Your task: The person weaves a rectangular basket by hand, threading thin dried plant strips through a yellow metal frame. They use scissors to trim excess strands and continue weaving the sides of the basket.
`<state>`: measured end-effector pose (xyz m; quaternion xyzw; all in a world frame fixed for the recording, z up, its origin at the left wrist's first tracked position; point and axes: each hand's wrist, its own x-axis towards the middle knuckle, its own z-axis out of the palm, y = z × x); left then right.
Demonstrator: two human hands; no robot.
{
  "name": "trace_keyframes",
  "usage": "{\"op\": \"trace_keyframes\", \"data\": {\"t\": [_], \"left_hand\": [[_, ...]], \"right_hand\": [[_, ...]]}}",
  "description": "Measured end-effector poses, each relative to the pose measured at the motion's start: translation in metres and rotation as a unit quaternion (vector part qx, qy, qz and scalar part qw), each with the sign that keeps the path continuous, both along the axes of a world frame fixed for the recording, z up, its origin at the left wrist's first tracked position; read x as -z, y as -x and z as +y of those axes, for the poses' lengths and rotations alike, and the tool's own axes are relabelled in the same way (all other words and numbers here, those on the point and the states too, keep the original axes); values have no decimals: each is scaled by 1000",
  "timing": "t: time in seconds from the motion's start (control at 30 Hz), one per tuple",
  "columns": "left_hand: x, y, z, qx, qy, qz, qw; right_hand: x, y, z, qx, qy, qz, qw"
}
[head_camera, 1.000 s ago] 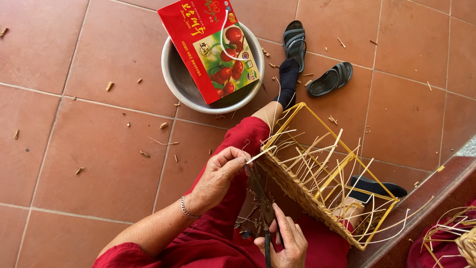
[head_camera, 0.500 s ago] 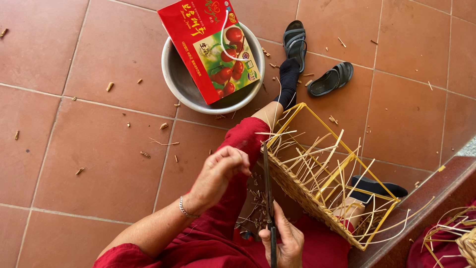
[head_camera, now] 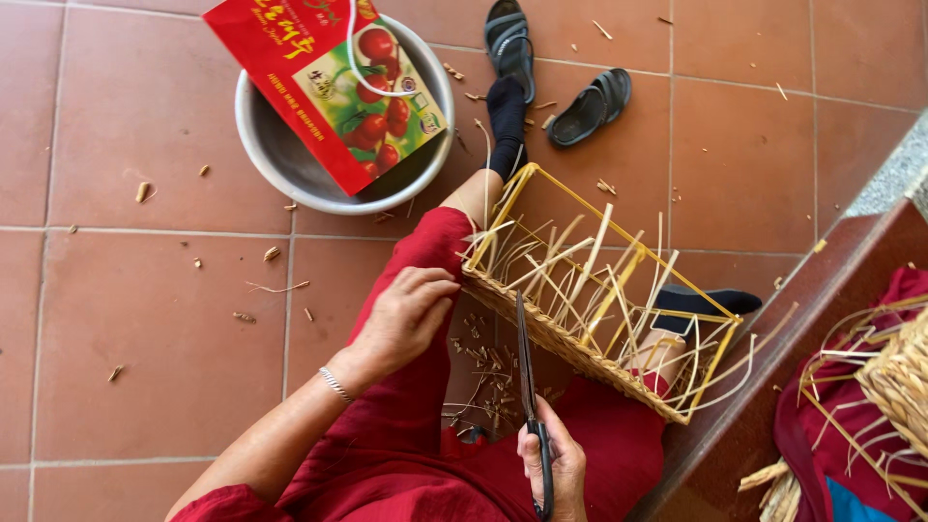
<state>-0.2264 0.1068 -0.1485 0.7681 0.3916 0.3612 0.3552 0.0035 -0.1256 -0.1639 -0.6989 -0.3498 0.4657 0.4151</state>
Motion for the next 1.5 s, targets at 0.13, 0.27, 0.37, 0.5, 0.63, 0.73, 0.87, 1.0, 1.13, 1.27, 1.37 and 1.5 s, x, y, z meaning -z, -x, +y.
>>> {"op": "trace_keyframes", "data": {"t": [0.13, 0.27, 0.37, 0.5, 0.63, 0.73, 0.87, 1.0, 1.13, 1.27, 1.37, 1.5], "left_hand": [[17, -42, -1, 80, -50, 111, 989], [32, -78, -12, 96, -66, 160, 980], [38, -103, -19, 106, -108, 189, 970], [42, -139, -15, 95, -126, 279, 947], [49, -164, -6, 149, 3, 400, 905], [58, -171, 3, 224, 99, 483, 841], [61, -183, 11, 282, 68, 493, 820], [49, -180, 9, 283, -1, 454, 845], [30, -158, 2, 130, 82, 160, 975], [17, -131, -12, 69, -72, 175, 979], [9, -115, -41, 28, -133, 150, 979], [8, -125, -78, 153, -118, 117, 974]], "right_hand": [[-6, -13, -34, -11, -36, -100, 994], [-12, -32, -85, 58, -106, -191, 974], [-7, -48, -124, 221, -43, -237, 945], [6, -80, -166, 380, -26, -245, 892], [22, -125, -196, 430, 115, -340, 828], [35, -156, -219, 419, 215, -425, 773], [54, -185, -236, 363, 194, -566, 714], [66, -197, -245, 386, 255, -553, 693], [71, -196, -254, 369, 284, -574, 674], [77, -198, -264, 353, 362, -526, 684], [80, -210, -268, 305, 397, -524, 689], [72, -226, -255, 299, 514, -408, 693]]}}
